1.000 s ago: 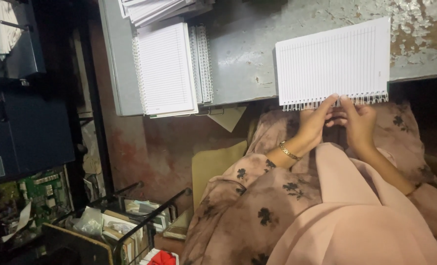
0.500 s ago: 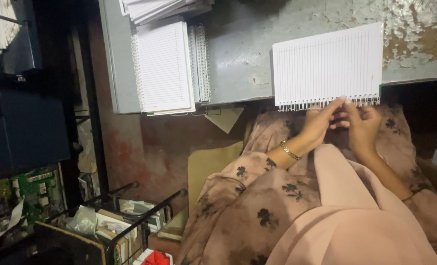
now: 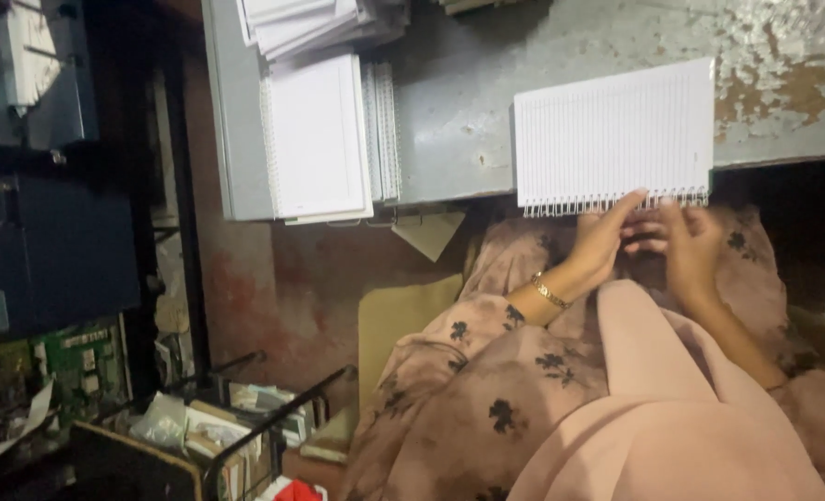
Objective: The person sits and assembles spiral-bound notebooks by hand. They insert a spiral binding into the punched holes of a notebook, close the binding, and then place the finished notebook onto a stack on the table. They repeat this process with additional notebooks.
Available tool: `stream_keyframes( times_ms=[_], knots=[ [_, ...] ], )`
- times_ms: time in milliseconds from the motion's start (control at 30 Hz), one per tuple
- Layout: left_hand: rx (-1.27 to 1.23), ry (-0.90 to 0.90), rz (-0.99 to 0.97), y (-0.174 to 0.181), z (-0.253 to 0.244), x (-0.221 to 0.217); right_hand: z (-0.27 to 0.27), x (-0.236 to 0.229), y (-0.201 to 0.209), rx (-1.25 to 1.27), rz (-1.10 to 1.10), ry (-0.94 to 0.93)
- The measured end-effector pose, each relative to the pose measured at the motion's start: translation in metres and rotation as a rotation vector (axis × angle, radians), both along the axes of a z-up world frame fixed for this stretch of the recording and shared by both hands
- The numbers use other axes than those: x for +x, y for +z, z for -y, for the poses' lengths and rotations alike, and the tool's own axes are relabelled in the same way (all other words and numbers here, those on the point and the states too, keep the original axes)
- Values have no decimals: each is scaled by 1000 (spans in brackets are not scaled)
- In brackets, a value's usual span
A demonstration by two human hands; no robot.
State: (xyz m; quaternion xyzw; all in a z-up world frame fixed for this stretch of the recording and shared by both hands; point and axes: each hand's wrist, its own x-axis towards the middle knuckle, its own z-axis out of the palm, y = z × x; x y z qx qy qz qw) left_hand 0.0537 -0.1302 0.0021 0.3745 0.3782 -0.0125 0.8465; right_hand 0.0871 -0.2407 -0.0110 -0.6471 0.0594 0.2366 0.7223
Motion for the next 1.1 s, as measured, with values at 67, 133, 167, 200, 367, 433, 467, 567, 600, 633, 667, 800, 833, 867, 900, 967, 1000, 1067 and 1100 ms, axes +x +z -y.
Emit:
stream_keyframes(
  times_ms=[67,133,167,200,367,433,467,567,600,633,667,800,833,867,900,967,1000,1067,1100],
  knots=[
    [-29,11,45,-4,5,-2,7,-3,-5,18,26,-22],
    [-52,60,16,-13,10,5,7,3,-8,43,57,-49],
    [-48,54,26,-17,13,7,7,4,-7,47,66,-54],
    [-18,43,18,-21,15,9,6,3,-6,12,51,-76],
    [45,-7,-24,-19,17,12,-1,9,-29,7,-14,-138],
    [23,35,0,-21,19,13,-5,11,-41,-153,-50,-260],
    [26,26,4,-23,21,10,-5,10,-42,-149,-48,-270],
    [17,73,89,-22,23,14,-5,16,-39,-187,52,-251],
    [-4,73,81,-21,23,14,0,14,-40,-170,46,-200],
    [-26,72,74,-20,23,13,3,12,-40,-153,42,-148],
    [-17,65,79,-21,23,15,6,12,-37,-144,45,-155],
    [-60,72,21,-34,29,18,19,11,-32,86,-53,-106],
    [-86,83,36,-38,29,21,20,13,-32,81,-23,-113],
    [-67,78,57,-38,30,21,21,14,-30,103,-3,-115],
    [-71,58,90,-38,30,20,22,14,-27,29,68,-109],
    [-68,44,139,-26,30,20,23,14,-21,-37,154,-99],
    [-19,22,49,-15,29,20,22,14,-18,5,99,-99],
    [35,6,-30,-5,30,20,21,14,-14,55,55,-93],
    [50,26,-24,-7,32,21,19,16,-14,-26,50,-109]
  ],
)
